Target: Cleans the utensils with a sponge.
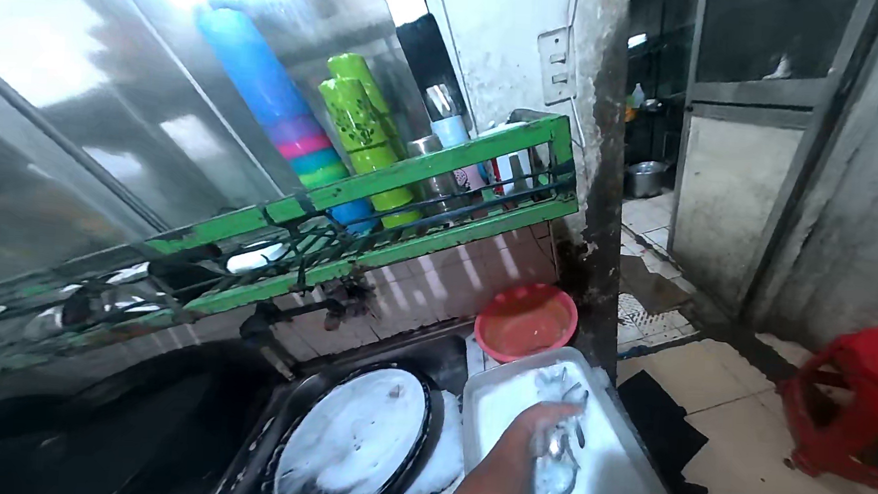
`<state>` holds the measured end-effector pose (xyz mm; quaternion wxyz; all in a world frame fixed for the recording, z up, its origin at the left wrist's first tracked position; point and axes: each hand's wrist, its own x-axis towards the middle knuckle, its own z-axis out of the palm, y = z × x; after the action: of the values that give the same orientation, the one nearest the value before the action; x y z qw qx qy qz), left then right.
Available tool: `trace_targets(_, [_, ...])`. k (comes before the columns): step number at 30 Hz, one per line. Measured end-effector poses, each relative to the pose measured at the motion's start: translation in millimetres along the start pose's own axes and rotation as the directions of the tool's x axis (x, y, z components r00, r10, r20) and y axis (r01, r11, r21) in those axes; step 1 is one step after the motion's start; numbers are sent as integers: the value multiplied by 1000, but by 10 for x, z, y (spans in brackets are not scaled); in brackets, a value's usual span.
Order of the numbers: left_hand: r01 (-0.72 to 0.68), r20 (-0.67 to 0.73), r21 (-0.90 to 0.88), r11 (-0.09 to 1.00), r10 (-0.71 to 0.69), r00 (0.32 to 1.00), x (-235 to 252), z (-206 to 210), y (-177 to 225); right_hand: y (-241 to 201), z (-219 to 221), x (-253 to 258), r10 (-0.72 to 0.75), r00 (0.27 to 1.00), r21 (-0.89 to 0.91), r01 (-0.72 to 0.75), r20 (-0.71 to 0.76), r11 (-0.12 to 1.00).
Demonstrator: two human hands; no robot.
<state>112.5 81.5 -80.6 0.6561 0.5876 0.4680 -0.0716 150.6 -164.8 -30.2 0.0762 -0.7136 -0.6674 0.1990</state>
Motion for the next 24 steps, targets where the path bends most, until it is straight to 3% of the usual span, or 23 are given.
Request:
trace_targets(3, [-37,26,178,983,33,999,-54,-21,-8,28,17,11,-12,1000,-2,12,20,1000])
trace_targets(7, [-87,0,112,990,87,996,-203,-207,1,-43,-14,-18,28,1000,-16,-28,1,999])
trace_targets(14, [-332,6,120,936,334,943,-567,-467,30,-101,-54,-12,125,991,4,-125,38,992])
trace_targets(18, [-274,79,185,944,263,961,-541,-492,-84,-203,-96,-6,179,980,-75,-173,88,982])
trace_targets(22, [-350,125,33,936,343,931,-504,-531,-115,-329,-84,21,291,953,-55,-288,81,956])
trace_targets(24, [-370,191,11,929,361,913,-460,-578,-123,-499,-74,-8,361,931,36,-363,46,931])
